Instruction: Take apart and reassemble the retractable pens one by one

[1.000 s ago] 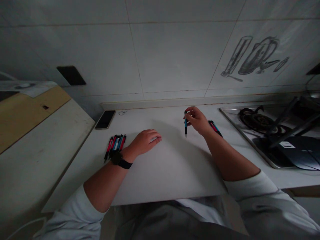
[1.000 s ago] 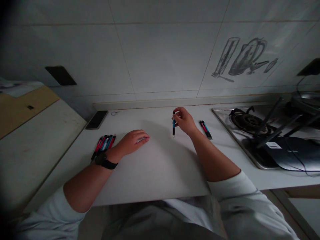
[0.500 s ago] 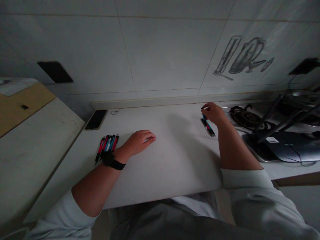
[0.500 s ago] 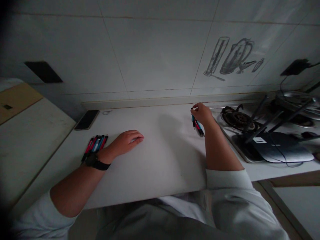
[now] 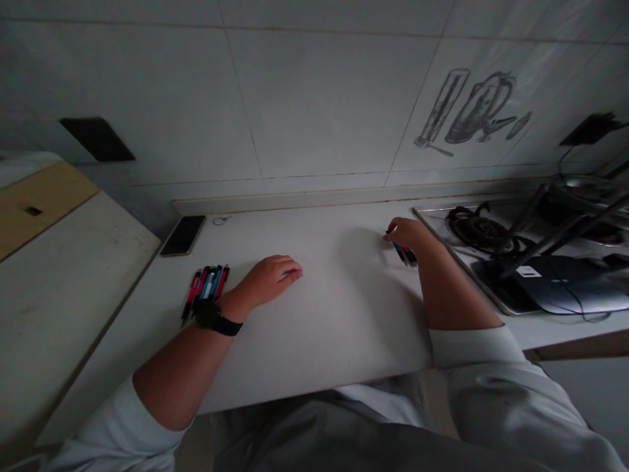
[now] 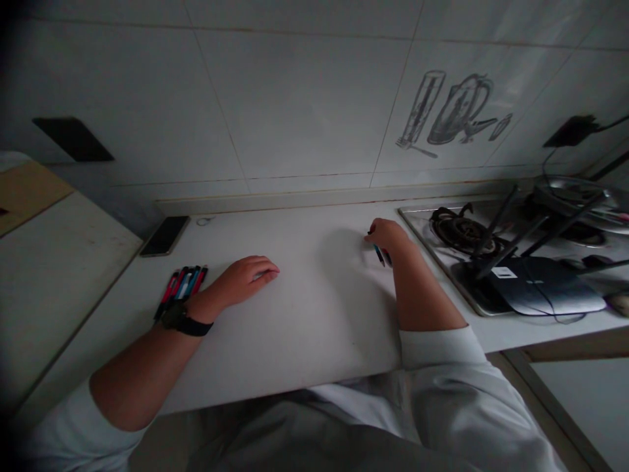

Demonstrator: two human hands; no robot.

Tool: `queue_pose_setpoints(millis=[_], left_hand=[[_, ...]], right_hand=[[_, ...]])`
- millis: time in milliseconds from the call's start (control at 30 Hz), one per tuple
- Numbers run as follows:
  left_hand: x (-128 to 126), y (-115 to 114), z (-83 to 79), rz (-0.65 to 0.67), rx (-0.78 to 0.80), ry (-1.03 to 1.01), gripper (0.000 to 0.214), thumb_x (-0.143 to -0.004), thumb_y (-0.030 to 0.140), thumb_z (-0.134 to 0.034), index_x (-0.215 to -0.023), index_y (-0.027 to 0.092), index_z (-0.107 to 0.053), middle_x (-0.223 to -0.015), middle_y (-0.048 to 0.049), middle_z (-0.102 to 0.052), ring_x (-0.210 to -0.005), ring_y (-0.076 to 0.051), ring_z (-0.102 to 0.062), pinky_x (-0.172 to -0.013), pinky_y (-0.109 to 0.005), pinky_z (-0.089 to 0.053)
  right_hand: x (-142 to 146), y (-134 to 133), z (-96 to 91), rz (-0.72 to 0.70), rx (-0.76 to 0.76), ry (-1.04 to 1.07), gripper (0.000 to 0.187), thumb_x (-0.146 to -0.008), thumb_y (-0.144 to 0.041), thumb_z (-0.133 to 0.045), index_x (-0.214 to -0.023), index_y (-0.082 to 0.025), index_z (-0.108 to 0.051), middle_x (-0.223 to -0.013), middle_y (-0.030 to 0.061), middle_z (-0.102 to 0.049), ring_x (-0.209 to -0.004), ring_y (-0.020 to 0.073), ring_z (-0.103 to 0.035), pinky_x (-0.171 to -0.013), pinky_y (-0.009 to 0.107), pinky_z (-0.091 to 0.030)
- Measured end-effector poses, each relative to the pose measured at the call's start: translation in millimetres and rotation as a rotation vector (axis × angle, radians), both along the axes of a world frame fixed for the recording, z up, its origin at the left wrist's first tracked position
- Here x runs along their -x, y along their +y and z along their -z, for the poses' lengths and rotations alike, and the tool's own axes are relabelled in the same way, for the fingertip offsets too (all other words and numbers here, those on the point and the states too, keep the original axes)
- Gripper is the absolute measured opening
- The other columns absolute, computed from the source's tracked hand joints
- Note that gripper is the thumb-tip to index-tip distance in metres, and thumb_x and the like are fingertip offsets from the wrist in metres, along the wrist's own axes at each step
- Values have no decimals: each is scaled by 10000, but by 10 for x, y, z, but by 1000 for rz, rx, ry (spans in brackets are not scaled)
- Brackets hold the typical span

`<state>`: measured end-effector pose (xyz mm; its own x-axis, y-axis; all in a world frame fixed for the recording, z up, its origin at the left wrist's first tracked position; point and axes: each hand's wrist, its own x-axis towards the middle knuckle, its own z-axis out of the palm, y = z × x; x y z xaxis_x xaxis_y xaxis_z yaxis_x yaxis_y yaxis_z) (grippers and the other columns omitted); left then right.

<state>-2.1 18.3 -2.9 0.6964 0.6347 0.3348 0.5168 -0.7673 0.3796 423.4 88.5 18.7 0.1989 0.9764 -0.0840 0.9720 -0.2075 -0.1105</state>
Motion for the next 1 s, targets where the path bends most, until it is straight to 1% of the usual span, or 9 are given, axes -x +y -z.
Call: queue_pose_setpoints(millis=[167, 267, 467, 667, 800, 900, 1000], left_hand=[[4, 4, 5, 9, -13, 15, 307, -1075, 380, -482, -1019, 213, -734, -993, -61, -739, -936, -199, -668, -891, -367, -522], [0, 3, 2, 10, -12, 23, 297, -1073, 372, -488, -1015, 213, -731, -986, -59, -736, -936, -199, -666, -894, -366, -519], [2, 10, 12, 13, -14, 17, 302, -1070, 370, -485, -1006, 215, -737, -974, -61, -735, -927, -200, -665, -890, -368, -519], [2, 13, 19, 16, -12, 19, 298, -1073, 378, -484, -1023, 225, -734, -982, -56, -734, -943, -201, -663, -900, -370, -516], [0, 10, 10, 17, -7, 30, 288, -1072, 364, -489, -1010, 216, -729, -980, -56, -732, -942, -203, -662, -899, -367, -511], [1, 10, 9, 20, -11, 31, 291, -1073, 365, -487, -1007, 216, -727, -980, -55, -731, -940, -203, -660, -896, -367, -511], [3, 6, 6, 20, -17, 37, 300, -1076, 374, -480, -1012, 217, -727, -981, -55, -731, -940, -202, -658, -888, -364, -511]], right_hand=[[3, 31, 92, -21, -23, -86, 390, -792, -435, -764, -1106, -204, -750, -1062, 140, -771, -914, 261, -707, -754, 329, -506], [-2, 60, 113, -34, -2, -108, 349, -808, -435, -751, -1072, -206, -769, -1108, 149, -768, -959, 266, -704, -762, 325, -509], [5, 66, 111, -66, 1, -115, 294, -791, -363, -743, -1046, -231, -806, -1107, 121, -779, -976, 255, -711, -793, 316, -519], [14, 51, 62, -14, -8, -125, 307, -776, -367, -764, -1046, -225, -807, -1113, 144, -776, -974, 276, -711, -772, 333, -525], [8, 59, 51, 10, -16, -102, 303, -780, -366, -772, -1050, -230, -801, -1117, 136, -773, -979, 279, -712, -805, 356, -525], [-6, 72, 69, -9, -31, -101, 297, -796, -355, -757, -1063, -231, -794, -1105, 125, -773, -989, 279, -711, -826, 369, -519], [-34, 92, 97, -47, -31, -110, 297, -797, -344, -751, -1070, -231, -789, -1090, 111, -775, -1001, 273, -707, -827, 359, -510]])
